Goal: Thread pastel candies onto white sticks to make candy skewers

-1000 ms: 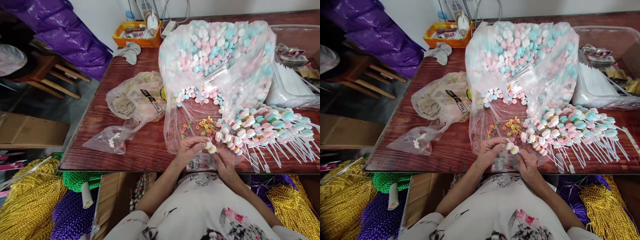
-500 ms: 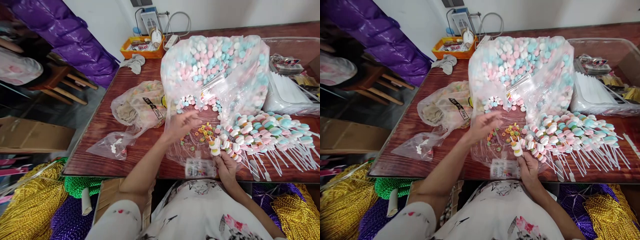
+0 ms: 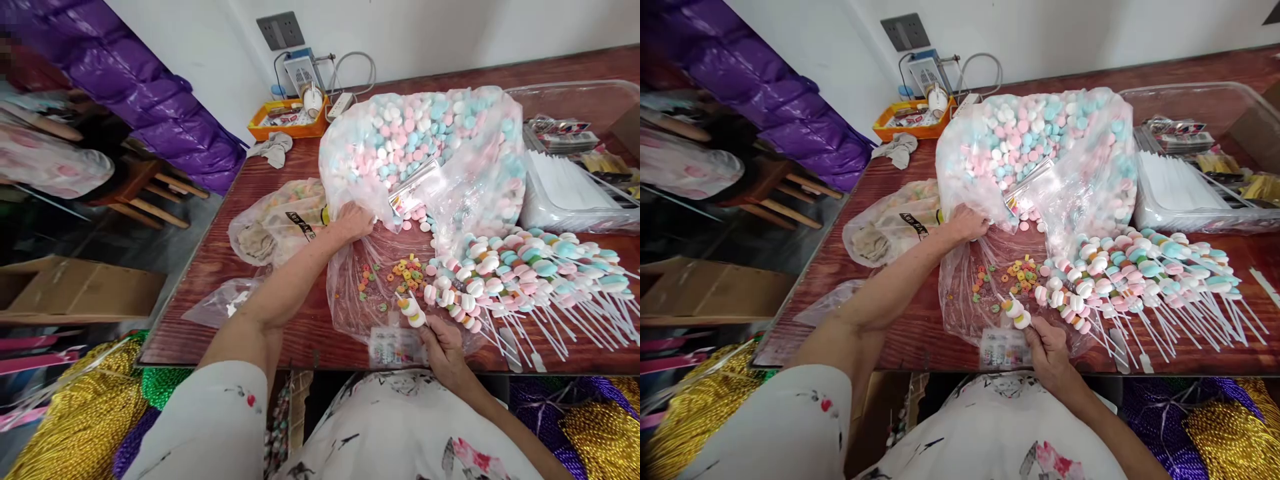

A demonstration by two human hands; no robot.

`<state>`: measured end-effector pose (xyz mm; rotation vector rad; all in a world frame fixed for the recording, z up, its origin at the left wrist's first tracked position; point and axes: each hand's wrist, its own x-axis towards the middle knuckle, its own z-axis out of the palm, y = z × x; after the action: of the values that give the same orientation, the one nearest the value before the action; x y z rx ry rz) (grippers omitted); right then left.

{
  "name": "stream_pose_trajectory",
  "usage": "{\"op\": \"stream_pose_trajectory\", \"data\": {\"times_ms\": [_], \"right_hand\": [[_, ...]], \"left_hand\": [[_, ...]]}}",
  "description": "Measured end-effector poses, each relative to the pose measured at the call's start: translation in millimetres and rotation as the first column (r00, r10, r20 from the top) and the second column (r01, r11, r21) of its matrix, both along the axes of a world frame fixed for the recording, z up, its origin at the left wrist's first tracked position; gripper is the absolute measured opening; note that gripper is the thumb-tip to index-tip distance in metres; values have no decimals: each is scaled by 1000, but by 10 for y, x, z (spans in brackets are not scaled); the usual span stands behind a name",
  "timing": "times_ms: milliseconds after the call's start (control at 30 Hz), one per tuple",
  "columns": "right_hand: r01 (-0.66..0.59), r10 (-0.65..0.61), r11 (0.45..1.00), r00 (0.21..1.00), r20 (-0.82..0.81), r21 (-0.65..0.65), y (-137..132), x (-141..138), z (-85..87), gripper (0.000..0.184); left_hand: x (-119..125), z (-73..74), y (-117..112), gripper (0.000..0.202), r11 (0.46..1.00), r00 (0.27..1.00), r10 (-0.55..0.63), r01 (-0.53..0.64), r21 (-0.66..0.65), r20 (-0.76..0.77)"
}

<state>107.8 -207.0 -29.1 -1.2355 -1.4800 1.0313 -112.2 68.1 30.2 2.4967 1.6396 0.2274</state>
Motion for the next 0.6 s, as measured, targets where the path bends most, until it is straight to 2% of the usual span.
{"op": "stream_pose_trajectory", "data": {"times_ms": [100, 200, 300, 367, 433, 500, 600], "right_hand": [[25, -25, 1000, 1000, -19, 12, 5, 2, -1, 21], [31, -30, 999, 999, -25, 25, 18, 3, 23, 19], [36, -36, 999, 999, 0, 38, 33, -5, 51, 22], [36, -36, 999, 999, 16, 36, 37, -11, 54, 23], [37, -38, 999, 999, 20, 38, 34, -13, 43, 23], [47, -48, 998, 999, 20, 46, 30, -11, 26, 22], [51, -52, 997, 998, 17, 59, 27, -7, 9, 21]], "left_hand": [[34, -11, -175, 26, 998, 990, -20, 28, -53, 140], [45, -149, -454, 25, 994, 929, -6, 47, -102, 371], [3, -279, -708, 20, 993, 902, 1, 49, -104, 432], [-66, -281, -801, 19, 996, 872, 38, 7, -90, 487], [-158, -212, -839, 21, 997, 798, 79, -67, -43, 597], [-241, -124, -870, 20, 990, 749, 52, -123, 61, 660], [-284, -101, -983, 20, 977, 827, -65, -62, 206, 558]]}}
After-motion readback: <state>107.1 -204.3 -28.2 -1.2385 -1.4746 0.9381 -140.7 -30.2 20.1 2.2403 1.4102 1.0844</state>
